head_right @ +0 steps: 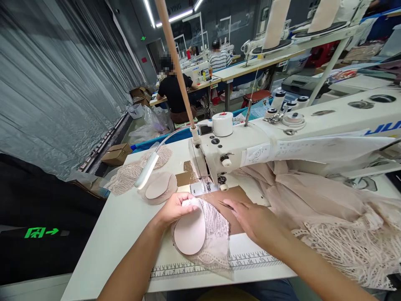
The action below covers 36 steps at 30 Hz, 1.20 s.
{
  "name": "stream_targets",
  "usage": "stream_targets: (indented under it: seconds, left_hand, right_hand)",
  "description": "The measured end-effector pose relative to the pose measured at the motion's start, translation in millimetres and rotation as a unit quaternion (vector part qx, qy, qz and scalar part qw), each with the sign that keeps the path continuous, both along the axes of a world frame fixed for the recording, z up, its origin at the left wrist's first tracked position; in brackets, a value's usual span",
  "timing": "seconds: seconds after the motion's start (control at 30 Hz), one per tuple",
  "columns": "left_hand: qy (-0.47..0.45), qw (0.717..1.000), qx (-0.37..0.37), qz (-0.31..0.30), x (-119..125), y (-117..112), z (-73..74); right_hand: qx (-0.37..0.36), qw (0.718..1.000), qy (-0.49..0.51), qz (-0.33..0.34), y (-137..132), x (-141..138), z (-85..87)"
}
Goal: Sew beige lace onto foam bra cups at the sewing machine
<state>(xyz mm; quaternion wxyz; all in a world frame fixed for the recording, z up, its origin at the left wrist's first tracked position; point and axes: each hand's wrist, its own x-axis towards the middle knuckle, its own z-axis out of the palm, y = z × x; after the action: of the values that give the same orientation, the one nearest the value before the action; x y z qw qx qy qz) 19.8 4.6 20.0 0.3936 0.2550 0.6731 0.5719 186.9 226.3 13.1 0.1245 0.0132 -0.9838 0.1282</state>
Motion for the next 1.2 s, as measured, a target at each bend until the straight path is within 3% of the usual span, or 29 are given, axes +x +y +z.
stream_targets:
  seconds: [0.1, 0.27, 0.67, 0.97, 1.2]
  left_hand:
    - [-0.028, 0.999, 0.027, -0.009, 4, 1, 1.2]
    - [-0.039, 0.998, 0.055, -0.019, 8, 1, 6.2]
    - [-0.046, 0.995, 0.074, -0.052, 8, 2, 0.7]
    - [-0.044, 0.995, 0.023, -0.084, 7, 1, -1.8]
    - [-0.041, 0.996, 0.004, -0.082, 9, 2, 2.5]
  right_hand:
    - [-0.092, 0.994, -0.019, 0.06, -12, -14, 11.0]
    - [-0.215, 0.971, -0.029, 0.103, -20, -34, 24.6]
    - [-0.316, 0.939, -0.098, 0.096, -29, -48, 39.5]
    - [-0.388, 0.908, -0.124, 0.101, -37, -54, 22.8]
    - [-0.413, 0.896, -0.134, 0.087, -36, -54, 21.8]
